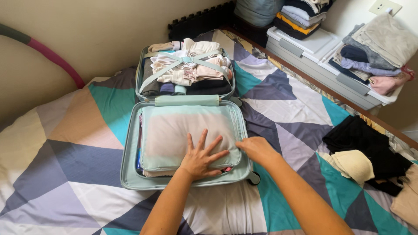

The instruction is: The person folds several towels and places them into a light blue suitcase on a bed. They then close the suitcase, attempt to secure it with straps, and reopen it to adjust the contents.

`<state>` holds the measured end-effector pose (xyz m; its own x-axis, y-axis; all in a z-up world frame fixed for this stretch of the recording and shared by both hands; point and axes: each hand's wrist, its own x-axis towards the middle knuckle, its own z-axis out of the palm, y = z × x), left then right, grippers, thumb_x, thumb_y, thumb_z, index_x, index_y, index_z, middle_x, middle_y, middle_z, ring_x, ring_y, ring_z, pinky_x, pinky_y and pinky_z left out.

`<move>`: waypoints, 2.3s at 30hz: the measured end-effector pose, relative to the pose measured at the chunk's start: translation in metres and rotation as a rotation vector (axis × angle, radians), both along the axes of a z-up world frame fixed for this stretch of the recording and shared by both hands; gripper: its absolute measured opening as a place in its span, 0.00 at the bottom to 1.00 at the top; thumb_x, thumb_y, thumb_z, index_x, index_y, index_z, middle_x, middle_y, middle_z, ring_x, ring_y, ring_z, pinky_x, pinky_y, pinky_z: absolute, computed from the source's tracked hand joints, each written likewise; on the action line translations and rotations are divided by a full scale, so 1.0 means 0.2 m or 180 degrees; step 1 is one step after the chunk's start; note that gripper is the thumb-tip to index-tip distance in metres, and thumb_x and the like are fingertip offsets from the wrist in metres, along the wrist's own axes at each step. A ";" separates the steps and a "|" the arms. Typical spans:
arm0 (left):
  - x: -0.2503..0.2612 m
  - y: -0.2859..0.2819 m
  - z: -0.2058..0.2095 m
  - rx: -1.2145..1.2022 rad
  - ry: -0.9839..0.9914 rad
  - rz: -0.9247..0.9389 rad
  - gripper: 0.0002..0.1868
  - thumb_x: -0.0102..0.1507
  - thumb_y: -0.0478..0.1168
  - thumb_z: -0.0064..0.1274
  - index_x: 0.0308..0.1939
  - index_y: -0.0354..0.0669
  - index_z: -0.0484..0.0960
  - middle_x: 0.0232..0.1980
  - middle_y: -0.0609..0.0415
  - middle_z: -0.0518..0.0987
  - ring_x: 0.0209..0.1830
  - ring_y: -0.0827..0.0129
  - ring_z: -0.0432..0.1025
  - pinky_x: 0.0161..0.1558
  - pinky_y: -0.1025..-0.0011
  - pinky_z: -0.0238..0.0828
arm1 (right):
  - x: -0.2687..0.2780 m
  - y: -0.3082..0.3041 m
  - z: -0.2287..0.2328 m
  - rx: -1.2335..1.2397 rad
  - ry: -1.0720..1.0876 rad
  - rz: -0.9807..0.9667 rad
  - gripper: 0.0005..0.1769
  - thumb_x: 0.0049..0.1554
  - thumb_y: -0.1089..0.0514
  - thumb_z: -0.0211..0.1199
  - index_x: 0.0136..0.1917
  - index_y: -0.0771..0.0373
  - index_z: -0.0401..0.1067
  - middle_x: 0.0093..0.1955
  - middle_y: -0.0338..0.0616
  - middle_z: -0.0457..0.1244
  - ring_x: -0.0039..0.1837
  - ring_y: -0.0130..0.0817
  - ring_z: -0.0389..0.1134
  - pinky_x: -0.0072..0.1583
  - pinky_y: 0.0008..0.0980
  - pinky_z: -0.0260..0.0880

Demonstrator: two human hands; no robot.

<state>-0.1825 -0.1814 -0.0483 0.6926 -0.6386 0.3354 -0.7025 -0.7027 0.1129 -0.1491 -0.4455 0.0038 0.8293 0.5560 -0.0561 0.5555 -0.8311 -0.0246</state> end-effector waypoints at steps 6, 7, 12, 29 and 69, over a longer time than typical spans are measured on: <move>-0.08 -0.10 0.02 -0.0655 -0.0206 0.0355 0.33 0.50 0.68 0.65 0.56 0.67 0.79 0.80 0.58 0.57 0.82 0.35 0.34 0.63 0.11 0.29 | -0.27 0.13 0.00 0.0004 0.0278 -0.0081 0.09 0.53 0.63 0.58 0.46 0.58 0.77 0.42 0.52 0.70 0.47 0.51 0.72 0.47 0.49 0.72; -0.08 -0.12 0.01 -0.0631 -0.0115 0.0449 0.32 0.48 0.66 0.67 0.53 0.65 0.79 0.79 0.58 0.57 0.82 0.34 0.34 0.63 0.11 0.29 | -0.30 0.16 -0.01 0.0005 0.0319 -0.0154 0.08 0.53 0.62 0.58 0.45 0.58 0.77 0.42 0.53 0.70 0.48 0.51 0.72 0.48 0.49 0.72; -0.10 -0.24 0.03 -0.0575 0.0050 0.0686 0.36 0.44 0.59 0.72 0.54 0.60 0.77 0.77 0.53 0.59 0.80 0.31 0.37 0.62 0.12 0.31 | -0.33 0.22 -0.09 0.0335 0.0349 -0.0516 0.06 0.54 0.60 0.59 0.42 0.59 0.77 0.41 0.54 0.70 0.47 0.54 0.72 0.49 0.52 0.71; -0.45 0.81 -0.14 -0.2210 0.0016 0.1437 0.26 0.59 0.49 0.65 0.60 0.50 0.78 0.62 0.43 0.70 0.61 0.44 0.67 0.55 0.53 0.69 | -0.50 0.30 -0.13 0.0689 0.0541 -0.1465 0.13 0.59 0.48 0.55 0.47 0.59 0.72 0.43 0.53 0.70 0.50 0.57 0.71 0.51 0.55 0.70; -0.36 0.82 -0.22 -0.4410 0.0504 0.2411 0.18 0.63 0.31 0.37 0.57 0.35 0.70 0.42 0.46 0.72 0.32 0.63 0.70 0.40 0.63 0.70 | -0.43 1.50 -0.29 0.2066 0.0798 -0.0411 0.13 0.57 0.52 0.60 0.41 0.64 0.76 0.41 0.59 0.69 0.48 0.59 0.70 0.50 0.52 0.68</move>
<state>-0.2542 -0.0166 -0.0919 0.7781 0.5821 0.2363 -0.1717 -0.1648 0.9713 -0.2351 -0.1447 -0.0534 0.8964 0.4398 0.0557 0.3663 -0.6641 -0.6518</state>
